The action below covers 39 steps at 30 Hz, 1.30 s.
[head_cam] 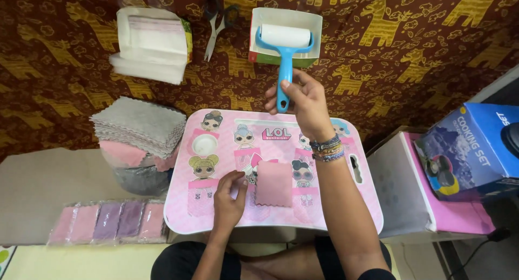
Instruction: Cleaning small pieces of cloth with a lint roller, folding them, and packaging them into individual plastic bags.
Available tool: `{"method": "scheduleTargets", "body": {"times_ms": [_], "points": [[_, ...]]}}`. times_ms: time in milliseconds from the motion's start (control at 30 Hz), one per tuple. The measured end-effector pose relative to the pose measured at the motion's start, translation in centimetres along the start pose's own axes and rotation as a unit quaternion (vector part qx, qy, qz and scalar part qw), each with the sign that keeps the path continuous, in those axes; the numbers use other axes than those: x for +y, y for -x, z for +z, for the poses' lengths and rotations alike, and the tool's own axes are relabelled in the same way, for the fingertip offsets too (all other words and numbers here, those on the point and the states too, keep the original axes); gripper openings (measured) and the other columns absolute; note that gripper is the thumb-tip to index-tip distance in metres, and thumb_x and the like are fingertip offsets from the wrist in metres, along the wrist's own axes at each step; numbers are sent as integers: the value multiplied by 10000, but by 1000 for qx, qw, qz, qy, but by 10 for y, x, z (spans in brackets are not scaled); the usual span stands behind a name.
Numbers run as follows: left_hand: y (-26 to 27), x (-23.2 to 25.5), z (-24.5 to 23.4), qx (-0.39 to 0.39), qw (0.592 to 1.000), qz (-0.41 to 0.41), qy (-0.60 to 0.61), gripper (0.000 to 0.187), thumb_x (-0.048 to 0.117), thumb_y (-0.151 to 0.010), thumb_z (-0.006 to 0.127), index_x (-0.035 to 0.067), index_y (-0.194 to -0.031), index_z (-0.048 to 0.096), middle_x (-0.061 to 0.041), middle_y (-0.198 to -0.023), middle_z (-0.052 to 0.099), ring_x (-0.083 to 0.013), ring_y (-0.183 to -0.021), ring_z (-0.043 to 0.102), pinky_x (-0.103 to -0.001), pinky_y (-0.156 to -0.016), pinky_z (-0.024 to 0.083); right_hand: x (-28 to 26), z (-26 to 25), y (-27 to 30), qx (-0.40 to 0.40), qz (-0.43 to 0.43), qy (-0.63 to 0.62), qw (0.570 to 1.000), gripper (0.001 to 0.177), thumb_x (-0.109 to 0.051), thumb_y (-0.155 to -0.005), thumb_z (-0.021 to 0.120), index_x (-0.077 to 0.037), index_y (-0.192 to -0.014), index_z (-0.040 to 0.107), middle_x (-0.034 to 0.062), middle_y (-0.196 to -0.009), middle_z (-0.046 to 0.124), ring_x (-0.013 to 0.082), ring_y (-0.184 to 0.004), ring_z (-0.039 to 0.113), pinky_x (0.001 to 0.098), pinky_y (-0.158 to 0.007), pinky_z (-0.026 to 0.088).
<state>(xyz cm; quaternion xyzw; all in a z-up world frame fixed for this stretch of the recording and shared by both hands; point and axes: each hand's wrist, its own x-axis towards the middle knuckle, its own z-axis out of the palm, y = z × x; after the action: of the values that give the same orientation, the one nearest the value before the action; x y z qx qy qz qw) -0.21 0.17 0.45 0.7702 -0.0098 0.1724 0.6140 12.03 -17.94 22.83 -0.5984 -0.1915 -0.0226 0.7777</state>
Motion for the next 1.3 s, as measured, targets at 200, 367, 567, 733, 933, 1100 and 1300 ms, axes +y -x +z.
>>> {"method": "scheduleTargets", "body": {"times_ms": [200,367,567,733,933,1100,1300], "points": [[0,3,1,24,999,24,-25,212,114,-910,734,78,-1117,754,-104,-1096,738,-324,-1232,658,-461,-1056,503,13,1,-8,63,-19,-40,997,445,-210,-1016,603,111,-1300,482,318,-903,714,366,-696,768,474,-589,685],[-2,-1,2,30,998,37,-30,210,115,-918,737,76,-1124,751,-118,-1088,731,-341,-1220,658,-465,-1042,508,17,-12,2,66,1,-20,998,498,-343,-1052,493,57,-1348,472,296,-958,725,350,-742,780,456,-619,695],[-1,1,1,30,997,57,-35,195,99,-924,729,65,-1115,748,-119,-1067,739,-336,-1194,670,-462,-1029,514,63,-47,77,31,-30,178,983,397,-270,-1043,563,32,-1300,575,274,-998,717,356,-857,757,498,-769,650],[0,0,2,25,997,65,-37,216,43,-907,720,65,-1119,757,-116,-1072,752,-334,-1187,672,-470,-1034,511,98,-49,162,-39,-38,401,914,346,-92,-904,666,27,-1229,667,286,-1083,728,488,-1042,694,585,-935,554],[1,3,0,-27,992,117,-29,260,-8,-896,676,87,-1125,753,-81,-1110,745,-326,-1221,640,-473,-1082,461,113,-50,214,-164,-34,542,823,746,-486,-844,772,-33,-1402,576,226,-1369,629,395,-1352,525,542,-1224,263],[12,-4,-11,-192,948,225,-119,493,394,-828,808,136,-1235,704,-75,-1255,697,-351,-1321,559,-551,-1119,373,137,-66,246,-188,-66,620,759,683,-202,-746,872,-60,-1348,581,141,-1380,597,337,-1365,508,574,-1208,272],[13,31,-20,-286,898,285,-172,985,711,-597,861,134,-1359,622,-92,-1206,690,-336,-1304,555,-596,-1187,277,138,-72,253,-120,-143,512,839,197,-118,-860,714,-105,-1056,699,81,-1190,702,296,-1215,651,537,-1148,369]]}}
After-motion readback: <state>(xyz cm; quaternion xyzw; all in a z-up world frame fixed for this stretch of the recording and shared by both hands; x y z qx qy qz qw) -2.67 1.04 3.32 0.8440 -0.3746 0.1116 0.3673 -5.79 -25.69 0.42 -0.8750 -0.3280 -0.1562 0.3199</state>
